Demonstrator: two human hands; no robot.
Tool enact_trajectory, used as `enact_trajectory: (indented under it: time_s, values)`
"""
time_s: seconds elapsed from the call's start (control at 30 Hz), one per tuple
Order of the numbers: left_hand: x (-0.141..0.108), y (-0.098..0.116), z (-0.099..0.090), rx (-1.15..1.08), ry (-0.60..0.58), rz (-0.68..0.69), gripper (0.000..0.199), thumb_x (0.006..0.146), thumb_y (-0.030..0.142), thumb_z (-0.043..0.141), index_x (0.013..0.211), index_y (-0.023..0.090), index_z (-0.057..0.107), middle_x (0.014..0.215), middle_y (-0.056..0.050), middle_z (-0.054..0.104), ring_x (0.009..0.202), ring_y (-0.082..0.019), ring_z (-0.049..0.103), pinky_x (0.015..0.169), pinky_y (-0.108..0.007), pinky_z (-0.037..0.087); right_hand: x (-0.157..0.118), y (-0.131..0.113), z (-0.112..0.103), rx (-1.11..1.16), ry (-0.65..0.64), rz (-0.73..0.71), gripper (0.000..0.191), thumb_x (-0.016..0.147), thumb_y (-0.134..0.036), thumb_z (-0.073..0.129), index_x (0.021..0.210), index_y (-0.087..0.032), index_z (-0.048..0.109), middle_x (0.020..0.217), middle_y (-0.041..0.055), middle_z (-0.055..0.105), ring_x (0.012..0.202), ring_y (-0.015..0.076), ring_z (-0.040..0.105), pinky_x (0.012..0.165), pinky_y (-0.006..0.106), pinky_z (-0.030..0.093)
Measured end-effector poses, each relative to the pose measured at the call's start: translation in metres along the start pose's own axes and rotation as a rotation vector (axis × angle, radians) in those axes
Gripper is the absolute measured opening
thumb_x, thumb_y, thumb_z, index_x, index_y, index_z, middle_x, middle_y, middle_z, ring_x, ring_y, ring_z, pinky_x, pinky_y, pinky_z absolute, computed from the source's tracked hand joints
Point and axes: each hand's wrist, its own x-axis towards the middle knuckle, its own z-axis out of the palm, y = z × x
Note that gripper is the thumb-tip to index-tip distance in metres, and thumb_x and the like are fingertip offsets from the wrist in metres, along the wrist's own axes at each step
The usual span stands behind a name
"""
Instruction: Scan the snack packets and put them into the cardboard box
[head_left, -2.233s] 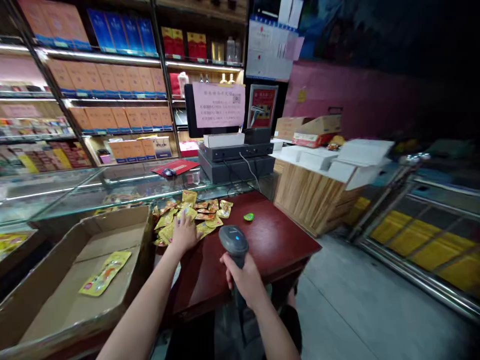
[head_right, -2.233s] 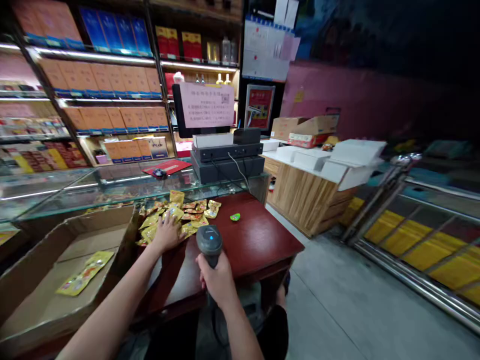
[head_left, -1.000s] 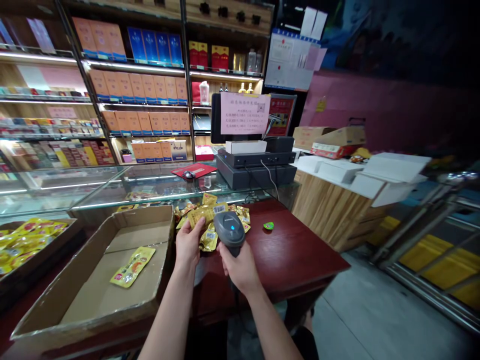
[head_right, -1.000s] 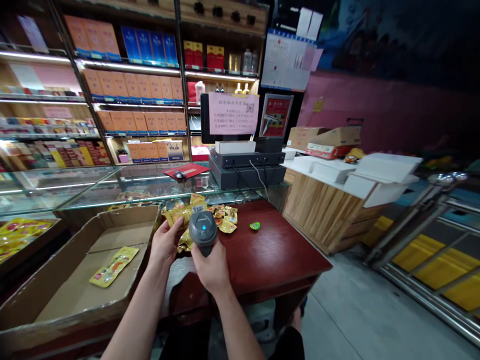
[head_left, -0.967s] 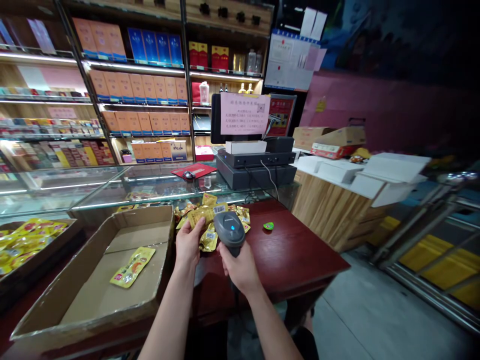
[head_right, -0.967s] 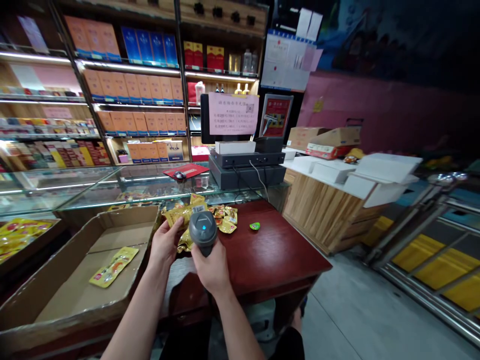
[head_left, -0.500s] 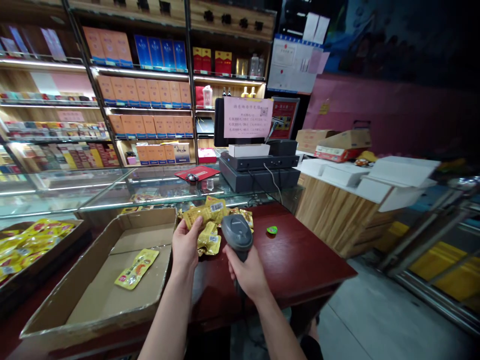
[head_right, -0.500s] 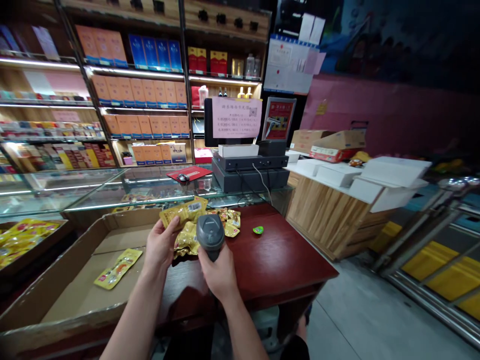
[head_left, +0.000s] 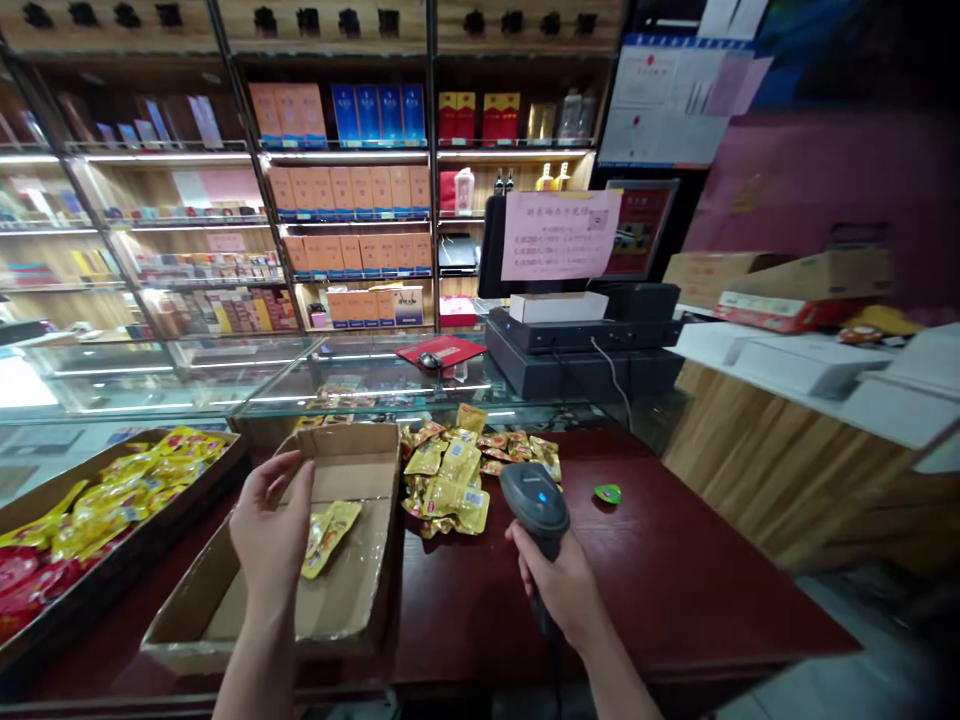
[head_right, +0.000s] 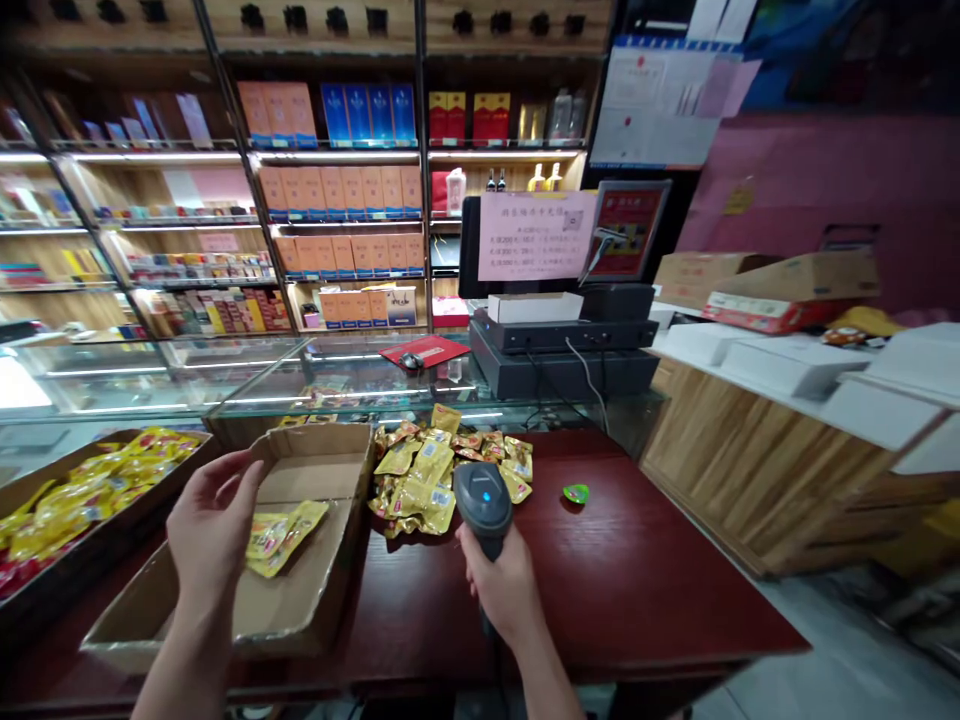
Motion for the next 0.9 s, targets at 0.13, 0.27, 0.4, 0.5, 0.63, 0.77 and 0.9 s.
enact_trajectory:
  time_s: [0.13,0.27,0.4,0.5,0.63,0.77,0.9]
  values:
    - [-0.031,0.027,0.044,0.135,-0.305,0.141,0.033,0.086,0.046,0.072,0.11,0.023,0.074,0.109,-0.009,0.074,0.103,-0.027,0.069,0.097,-0.04,0.055,0.009,-0.005,-0.011,-0.023,0.026,0.006,0.045,0.079,-0.06,0.072,0.084,-0.016,0.067,0.048,-0.0039,0.056,0.039,0.0124,0.051,0.04,0.023,0.04]
    - [-0.08,0.039,0.099,0.507,-0.747,0.226,0.038,0.095,0.029,0.059,0.13,0.021,0.069,0.125,-0.016,0.071,0.113,-0.03,0.068,0.101,-0.04,0.049,0.01,-0.014,-0.019,-0.037,0.003,0.007,0.047,0.077,-0.064,0.072,0.081,-0.018,0.064,0.047,-0.0037,0.056,0.039,0.013,0.05,0.041,0.024,0.04]
    - [-0.112,0.028,0.135,0.88,-0.914,0.154,0.047,0.099,0.021,0.05,0.144,0.012,0.059,0.131,-0.024,0.067,0.121,-0.033,0.066,0.099,-0.038,0.047,0.007,-0.011,-0.025,-0.035,-0.03,-0.025,0.049,0.08,-0.067,0.07,0.083,-0.019,0.064,0.047,-0.0046,0.054,0.039,0.0134,0.05,0.041,0.025,0.04]
    - [-0.115,0.014,0.143,1.057,-0.882,0.088,0.05,0.099,0.026,0.053,0.145,0.006,0.055,0.124,-0.028,0.069,0.116,-0.036,0.067,0.092,-0.039,0.047,0.005,-0.007,-0.029,-0.056,-0.03,-0.038,0.049,0.083,-0.067,0.067,0.084,-0.019,0.064,0.048,-0.0048,0.053,0.039,0.0131,0.048,0.041,0.025,0.04]
    - [-0.108,-0.004,0.142,1.059,-0.848,0.136,0.053,0.094,0.029,0.06,0.143,0.009,0.056,0.118,-0.024,0.072,0.121,-0.039,0.062,0.096,-0.043,0.043,0.005,-0.008,-0.033,-0.091,-0.032,-0.01,0.048,0.083,-0.066,0.068,0.082,-0.018,0.063,0.049,-0.0042,0.054,0.039,0.0126,0.048,0.041,0.024,0.04]
    - [-0.103,-0.018,0.142,0.889,-0.775,0.045,0.069,0.085,0.03,0.071,0.148,0.011,0.05,0.119,-0.023,0.072,0.115,-0.038,0.064,0.096,-0.044,0.045,0.005,-0.013,-0.031,-0.056,-0.033,0.0,0.049,0.079,-0.068,0.072,0.078,-0.019,0.061,0.048,-0.0047,0.052,0.039,0.0121,0.047,0.041,0.024,0.039]
    - [-0.1,-0.028,0.145,0.506,-0.757,-0.133,0.058,0.075,0.023,0.076,0.131,0.015,0.065,0.1,-0.01,0.075,0.095,-0.027,0.071,0.085,-0.034,0.05,0.004,-0.019,-0.028,-0.038,-0.028,0.002,0.051,0.076,-0.07,0.074,0.076,-0.021,0.061,0.045,-0.0047,0.051,0.037,0.0127,0.046,0.039,0.025,0.038]
